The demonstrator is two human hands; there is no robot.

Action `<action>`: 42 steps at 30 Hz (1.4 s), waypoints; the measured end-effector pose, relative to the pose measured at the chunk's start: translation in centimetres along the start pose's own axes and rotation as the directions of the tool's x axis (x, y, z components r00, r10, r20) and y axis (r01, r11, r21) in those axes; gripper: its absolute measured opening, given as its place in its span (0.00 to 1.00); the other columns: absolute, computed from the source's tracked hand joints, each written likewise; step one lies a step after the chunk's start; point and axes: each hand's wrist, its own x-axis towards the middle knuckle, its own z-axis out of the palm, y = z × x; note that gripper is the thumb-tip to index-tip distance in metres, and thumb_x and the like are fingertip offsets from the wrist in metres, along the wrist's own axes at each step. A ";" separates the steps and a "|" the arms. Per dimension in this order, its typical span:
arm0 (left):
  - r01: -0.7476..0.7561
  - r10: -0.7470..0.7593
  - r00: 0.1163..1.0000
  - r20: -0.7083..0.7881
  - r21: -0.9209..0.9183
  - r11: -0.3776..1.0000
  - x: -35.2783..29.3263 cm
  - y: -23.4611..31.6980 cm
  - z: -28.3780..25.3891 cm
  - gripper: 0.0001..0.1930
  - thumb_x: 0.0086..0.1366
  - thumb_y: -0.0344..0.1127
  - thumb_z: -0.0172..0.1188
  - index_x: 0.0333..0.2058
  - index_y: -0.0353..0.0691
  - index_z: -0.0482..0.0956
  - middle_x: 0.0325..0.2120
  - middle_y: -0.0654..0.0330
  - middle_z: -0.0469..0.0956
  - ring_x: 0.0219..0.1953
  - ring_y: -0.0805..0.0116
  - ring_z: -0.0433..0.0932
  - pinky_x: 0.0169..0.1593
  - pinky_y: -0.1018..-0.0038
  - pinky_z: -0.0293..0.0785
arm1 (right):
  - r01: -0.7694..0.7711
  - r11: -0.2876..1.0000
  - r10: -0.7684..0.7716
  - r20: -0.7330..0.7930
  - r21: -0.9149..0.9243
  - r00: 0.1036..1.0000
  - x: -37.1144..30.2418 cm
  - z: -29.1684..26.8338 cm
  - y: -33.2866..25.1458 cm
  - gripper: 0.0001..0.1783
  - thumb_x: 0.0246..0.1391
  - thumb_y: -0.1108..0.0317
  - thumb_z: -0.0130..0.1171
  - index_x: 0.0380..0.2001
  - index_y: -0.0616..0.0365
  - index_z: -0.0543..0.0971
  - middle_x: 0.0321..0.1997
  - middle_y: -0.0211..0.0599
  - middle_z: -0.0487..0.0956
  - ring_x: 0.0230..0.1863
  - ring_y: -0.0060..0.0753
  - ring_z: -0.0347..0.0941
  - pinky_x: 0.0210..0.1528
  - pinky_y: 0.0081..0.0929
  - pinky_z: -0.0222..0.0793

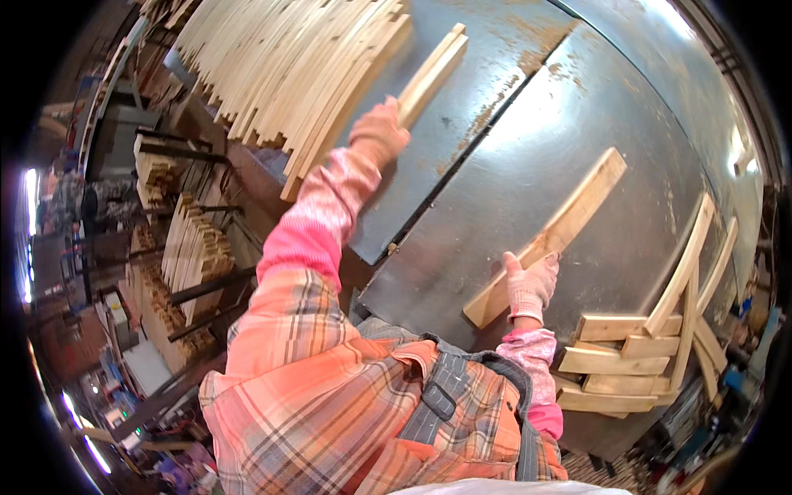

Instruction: The person picks up small wooden planks from a pile on a metal table and arranges them into a neat stack. They repeatedly pick up planks, align them, and place them onto the growing stack, occasionally adjusting the position of the planks to ensure they are aligned.

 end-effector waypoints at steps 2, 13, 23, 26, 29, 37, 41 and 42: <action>0.042 -0.043 0.999 -0.001 0.247 0.968 3.7 -6.6 1.1 0.35 0.63 0.47 0.64 0.67 0.46 0.68 0.58 0.47 0.75 0.60 0.47 0.76 0.62 0.56 0.73 | -0.072 0.995 0.079 0.109 -0.062 0.991 -1.9 -2.5 -2.8 0.66 0.44 0.45 0.79 0.74 0.64 0.51 0.74 0.54 0.62 0.70 0.52 0.67 0.67 0.41 0.71; 0.041 -0.014 0.979 -0.203 0.130 0.991 -1.6 -7.7 1.1 0.38 0.65 0.51 0.63 0.70 0.44 0.64 0.68 0.47 0.65 0.69 0.44 0.65 0.70 0.52 0.62 | 0.019 0.330 -0.433 0.133 0.944 0.892 -1.8 -4.2 4.1 0.34 0.48 0.78 0.61 0.62 0.67 0.72 0.49 0.36 0.79 0.47 0.30 0.75 0.52 0.27 0.72; 0.250 0.298 0.927 0.228 -0.967 -0.039 -25.7 1.8 1.6 0.22 0.69 0.36 0.63 0.59 0.35 0.76 0.45 0.63 0.84 0.46 0.72 0.82 0.50 0.71 0.80 | 0.806 0.486 -0.821 -0.141 0.336 0.554 -16.2 -1.9 -0.8 0.51 0.41 0.69 0.72 0.71 0.63 0.64 0.70 0.56 0.69 0.69 0.52 0.67 0.70 0.40 0.64; 0.252 0.193 0.956 0.222 -0.956 -0.152 -28.7 -2.8 1.0 0.21 0.69 0.32 0.62 0.59 0.34 0.76 0.46 0.59 0.83 0.46 0.68 0.83 0.51 0.71 0.80 | 0.805 0.555 -0.825 0.015 0.211 0.565 -21.0 -1.4 -3.1 0.56 0.40 0.64 0.76 0.72 0.66 0.59 0.72 0.57 0.66 0.72 0.57 0.62 0.75 0.43 0.58; 0.182 0.067 0.982 0.174 -0.971 -0.152 -31.4 -5.6 -1.0 0.19 0.68 0.31 0.62 0.56 0.33 0.79 0.46 0.58 0.84 0.47 0.70 0.82 0.53 0.71 0.79 | 0.847 0.497 -0.866 0.035 0.189 0.500 -23.8 1.1 -3.4 0.54 0.45 0.64 0.74 0.72 0.65 0.57 0.73 0.56 0.63 0.71 0.59 0.62 0.73 0.47 0.60; -0.045 -0.213 0.942 -0.257 -0.729 0.683 -33.9 -20.6 -17.8 0.12 0.65 0.34 0.61 0.45 0.35 0.83 0.38 0.51 0.84 0.44 0.66 0.82 0.50 0.68 0.77 | 0.737 0.397 -0.893 0.045 0.548 0.447 -27.1 5.7 -4.3 0.44 0.53 0.65 0.71 0.71 0.61 0.65 0.68 0.53 0.73 0.64 0.52 0.73 0.65 0.40 0.70; 0.104 -0.298 0.820 -0.489 -0.385 0.917 -33.6 -36.2 -26.4 0.16 0.67 0.39 0.59 0.49 0.40 0.84 0.38 0.51 0.87 0.39 0.57 0.86 0.42 0.63 0.79 | 0.711 0.513 -0.839 0.104 0.481 0.535 -27.1 9.2 -6.1 0.37 0.57 0.69 0.67 0.69 0.61 0.69 0.64 0.48 0.77 0.58 0.43 0.77 0.60 0.36 0.73; 0.137 -0.234 0.820 -0.523 -0.218 0.966 -33.0 -41.9 -26.7 0.16 0.65 0.40 0.59 0.48 0.41 0.84 0.39 0.48 0.86 0.40 0.53 0.85 0.44 0.60 0.79 | 0.716 0.538 -0.828 0.121 0.446 0.547 -27.4 10.2 -6.9 0.36 0.57 0.70 0.66 0.69 0.61 0.70 0.63 0.47 0.78 0.57 0.42 0.78 0.61 0.36 0.73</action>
